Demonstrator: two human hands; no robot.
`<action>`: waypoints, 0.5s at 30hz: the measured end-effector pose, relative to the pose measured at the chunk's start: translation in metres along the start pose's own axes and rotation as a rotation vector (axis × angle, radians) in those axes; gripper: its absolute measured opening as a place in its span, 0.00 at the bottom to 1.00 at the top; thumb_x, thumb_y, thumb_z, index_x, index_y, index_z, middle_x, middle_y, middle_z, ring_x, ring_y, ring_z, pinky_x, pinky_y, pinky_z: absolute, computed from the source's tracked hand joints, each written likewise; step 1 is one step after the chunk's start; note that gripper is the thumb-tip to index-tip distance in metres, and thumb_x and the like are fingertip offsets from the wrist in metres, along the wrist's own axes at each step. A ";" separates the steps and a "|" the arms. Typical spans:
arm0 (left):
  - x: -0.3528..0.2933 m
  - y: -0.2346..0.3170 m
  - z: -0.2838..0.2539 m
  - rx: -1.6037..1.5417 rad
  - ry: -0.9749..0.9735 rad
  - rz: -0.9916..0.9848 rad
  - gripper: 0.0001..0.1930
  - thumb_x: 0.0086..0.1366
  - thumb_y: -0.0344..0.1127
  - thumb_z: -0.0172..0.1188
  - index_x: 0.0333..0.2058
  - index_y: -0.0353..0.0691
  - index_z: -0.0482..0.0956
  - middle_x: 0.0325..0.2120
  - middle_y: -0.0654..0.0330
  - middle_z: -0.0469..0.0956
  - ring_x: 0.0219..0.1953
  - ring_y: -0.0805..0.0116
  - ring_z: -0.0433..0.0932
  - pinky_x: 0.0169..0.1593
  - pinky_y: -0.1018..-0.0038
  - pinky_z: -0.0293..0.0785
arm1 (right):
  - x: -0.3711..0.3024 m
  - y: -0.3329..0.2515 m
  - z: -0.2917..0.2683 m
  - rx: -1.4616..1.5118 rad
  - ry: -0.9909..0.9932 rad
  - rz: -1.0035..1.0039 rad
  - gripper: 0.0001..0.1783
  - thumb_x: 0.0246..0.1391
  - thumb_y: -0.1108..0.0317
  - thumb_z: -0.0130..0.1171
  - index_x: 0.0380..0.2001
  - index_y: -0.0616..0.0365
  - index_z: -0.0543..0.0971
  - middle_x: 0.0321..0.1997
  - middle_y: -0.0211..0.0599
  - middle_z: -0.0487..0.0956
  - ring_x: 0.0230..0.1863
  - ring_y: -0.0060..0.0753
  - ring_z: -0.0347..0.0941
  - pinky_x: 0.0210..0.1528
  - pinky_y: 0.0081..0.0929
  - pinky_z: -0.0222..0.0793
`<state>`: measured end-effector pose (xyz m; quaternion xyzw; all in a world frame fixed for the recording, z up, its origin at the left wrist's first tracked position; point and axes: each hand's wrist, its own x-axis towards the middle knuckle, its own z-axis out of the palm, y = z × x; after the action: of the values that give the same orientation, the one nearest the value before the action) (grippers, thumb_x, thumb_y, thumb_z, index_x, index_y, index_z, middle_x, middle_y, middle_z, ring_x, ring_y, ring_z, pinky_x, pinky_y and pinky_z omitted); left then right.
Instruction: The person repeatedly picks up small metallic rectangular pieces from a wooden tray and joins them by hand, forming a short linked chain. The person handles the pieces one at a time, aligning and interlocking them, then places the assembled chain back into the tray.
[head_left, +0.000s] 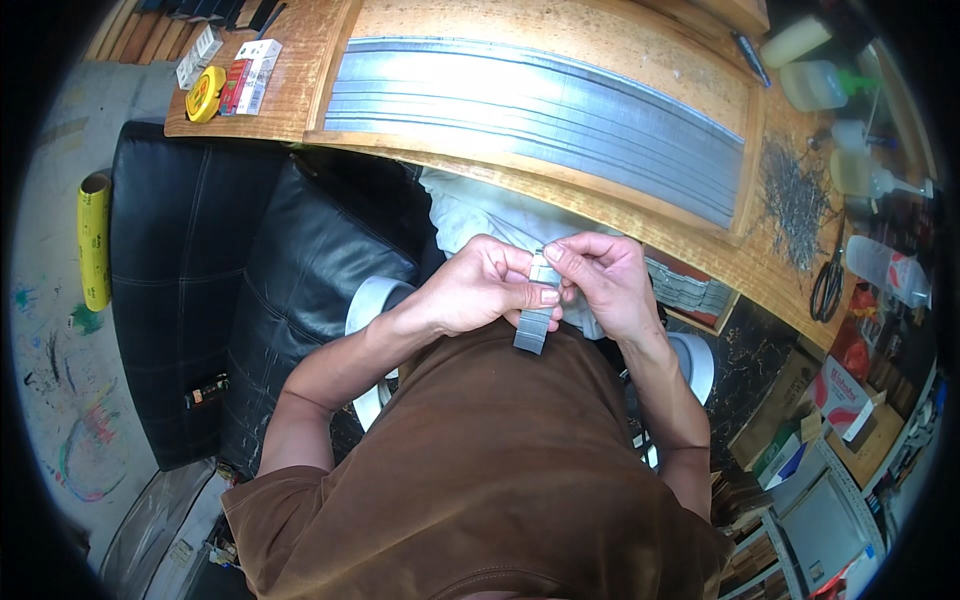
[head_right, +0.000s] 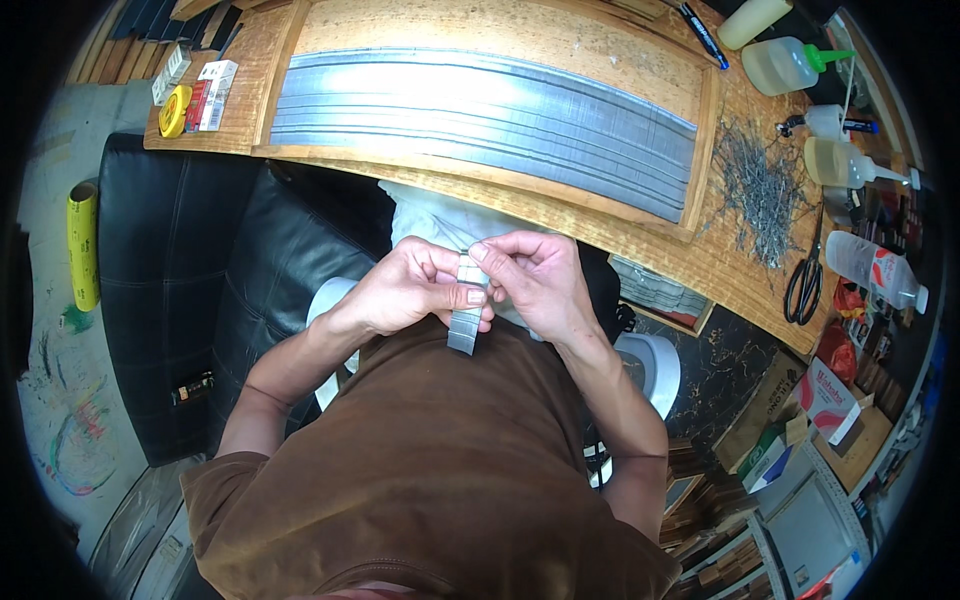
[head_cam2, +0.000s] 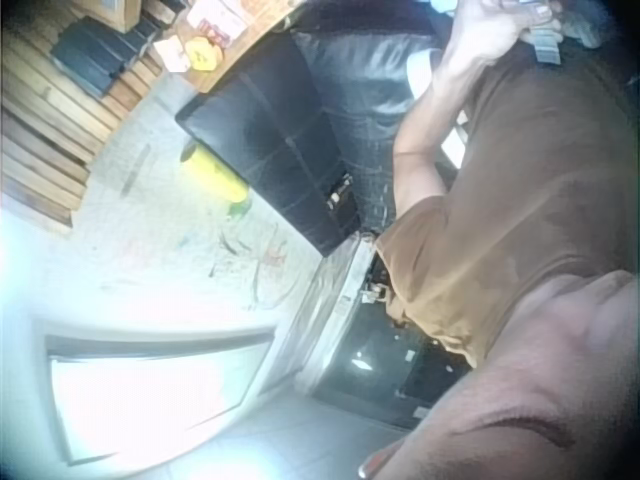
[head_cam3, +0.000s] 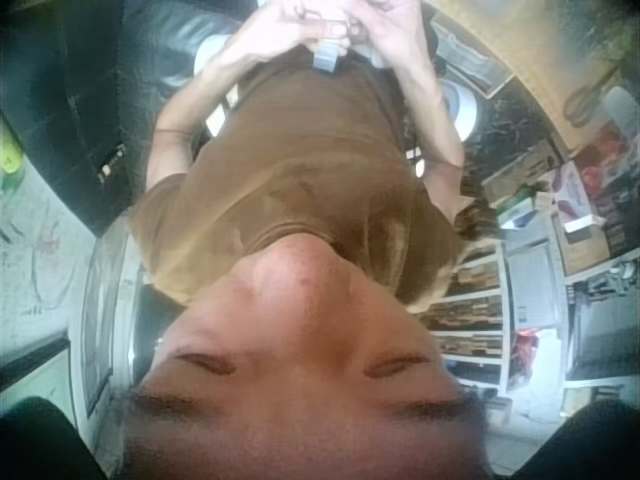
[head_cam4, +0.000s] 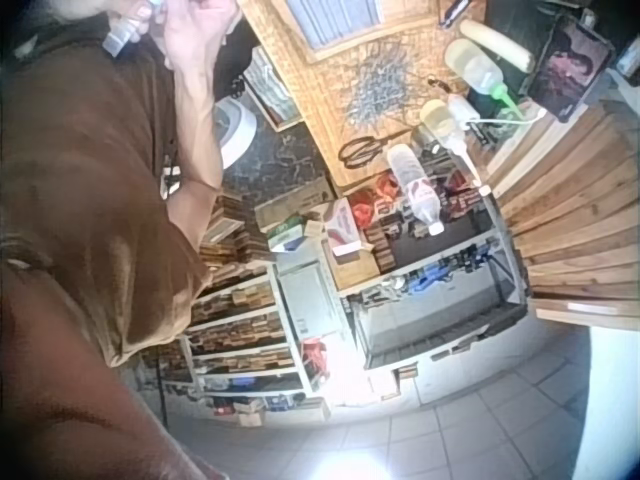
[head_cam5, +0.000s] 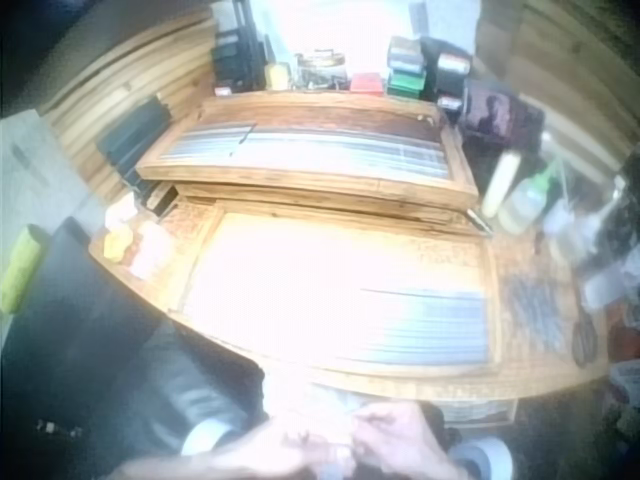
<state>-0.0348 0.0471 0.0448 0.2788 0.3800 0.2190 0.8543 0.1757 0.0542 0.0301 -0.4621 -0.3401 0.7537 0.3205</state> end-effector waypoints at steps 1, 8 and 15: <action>0.000 -0.001 0.000 -0.006 0.004 -0.002 0.10 0.72 0.30 0.65 0.48 0.32 0.86 0.36 0.55 0.88 0.39 0.68 0.88 0.41 0.75 0.86 | 0.000 0.000 0.000 -0.007 0.000 -0.001 0.10 0.65 0.68 0.69 0.40 0.67 0.87 0.30 0.33 0.85 0.27 0.14 0.76 0.30 0.15 0.73; -0.005 -0.012 0.004 0.125 0.038 -0.017 0.08 0.72 0.30 0.65 0.45 0.31 0.87 0.37 0.56 0.89 0.39 0.73 0.86 0.43 0.77 0.82 | -0.019 -0.002 0.007 -0.067 0.046 0.035 0.07 0.66 0.71 0.66 0.40 0.66 0.86 0.32 0.31 0.85 0.28 0.14 0.77 0.31 0.16 0.74; -0.007 -0.029 0.006 0.112 0.040 0.054 0.07 0.72 0.26 0.65 0.44 0.30 0.87 0.37 0.56 0.89 0.40 0.76 0.85 0.45 0.77 0.82 | -0.030 -0.002 0.007 -0.193 -0.004 -0.013 0.10 0.66 0.70 0.67 0.43 0.67 0.86 0.32 0.28 0.85 0.32 0.10 0.76 0.33 0.14 0.73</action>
<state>-0.0295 0.0197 0.0332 0.3320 0.4009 0.2259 0.8234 0.1810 0.0300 0.0481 -0.4870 -0.4148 0.7163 0.2788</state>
